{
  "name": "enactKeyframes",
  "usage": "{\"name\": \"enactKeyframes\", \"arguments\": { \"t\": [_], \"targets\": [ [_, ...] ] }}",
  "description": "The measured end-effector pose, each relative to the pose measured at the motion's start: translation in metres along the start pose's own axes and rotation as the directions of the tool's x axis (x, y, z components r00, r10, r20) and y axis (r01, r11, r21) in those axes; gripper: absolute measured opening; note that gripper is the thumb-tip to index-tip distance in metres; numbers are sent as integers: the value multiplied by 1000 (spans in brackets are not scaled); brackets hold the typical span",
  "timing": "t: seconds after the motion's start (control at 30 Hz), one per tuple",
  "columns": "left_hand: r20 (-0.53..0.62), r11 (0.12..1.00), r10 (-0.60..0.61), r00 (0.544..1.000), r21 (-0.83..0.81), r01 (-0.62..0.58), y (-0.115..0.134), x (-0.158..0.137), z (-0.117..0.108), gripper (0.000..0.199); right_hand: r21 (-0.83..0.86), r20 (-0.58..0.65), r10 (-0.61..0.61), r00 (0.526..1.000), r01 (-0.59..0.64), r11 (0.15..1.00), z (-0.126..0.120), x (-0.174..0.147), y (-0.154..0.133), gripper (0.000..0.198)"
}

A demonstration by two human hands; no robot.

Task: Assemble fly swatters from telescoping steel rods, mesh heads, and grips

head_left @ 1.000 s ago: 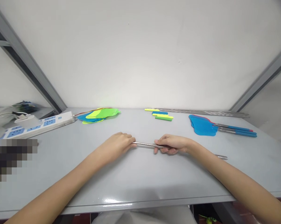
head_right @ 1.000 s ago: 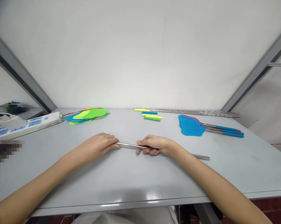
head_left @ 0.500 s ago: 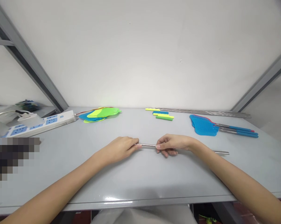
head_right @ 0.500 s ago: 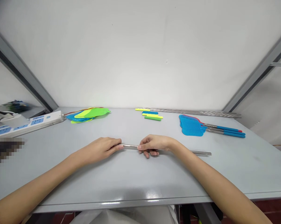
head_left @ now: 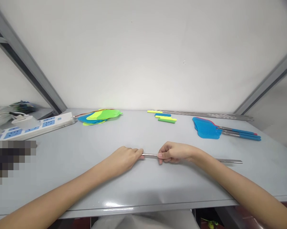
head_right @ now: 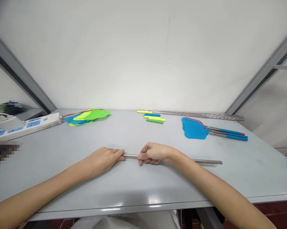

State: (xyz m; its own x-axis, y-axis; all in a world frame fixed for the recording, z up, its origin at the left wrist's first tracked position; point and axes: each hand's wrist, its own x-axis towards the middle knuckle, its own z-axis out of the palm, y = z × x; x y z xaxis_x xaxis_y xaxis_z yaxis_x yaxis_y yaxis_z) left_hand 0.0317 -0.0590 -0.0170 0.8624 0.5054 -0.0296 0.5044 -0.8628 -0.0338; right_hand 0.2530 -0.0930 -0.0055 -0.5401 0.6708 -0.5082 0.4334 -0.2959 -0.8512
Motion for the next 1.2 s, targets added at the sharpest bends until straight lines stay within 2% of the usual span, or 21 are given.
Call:
{"name": "enactKeyframes", "arguments": {
  "t": [0.3, 0.6, 0.8, 1.2],
  "targets": [
    [-25, 999, -7, 1000, 47, 8, 4, 3, 4, 24, 191, 76, 20, 997, -35, 981, 0, 2, 5, 27],
    [-1, 999, -27, 1000, 42, 27, 7, 1, 4, 22, 213, 98, 38, 995, -58, 975, -1, 5, 7, 27],
    [29, 999, -18, 999, 27, 17, 10, 0, -1, 21, 200, 70, 56, 996, -69, 977, 2, 4, 4, 27],
    [22, 1000, -11, 1000, 5, 11, 14, -1, -2, 16, 184, 62, 45, 997, -56, 981, 5, 5, 5, 27]
  ]
}}
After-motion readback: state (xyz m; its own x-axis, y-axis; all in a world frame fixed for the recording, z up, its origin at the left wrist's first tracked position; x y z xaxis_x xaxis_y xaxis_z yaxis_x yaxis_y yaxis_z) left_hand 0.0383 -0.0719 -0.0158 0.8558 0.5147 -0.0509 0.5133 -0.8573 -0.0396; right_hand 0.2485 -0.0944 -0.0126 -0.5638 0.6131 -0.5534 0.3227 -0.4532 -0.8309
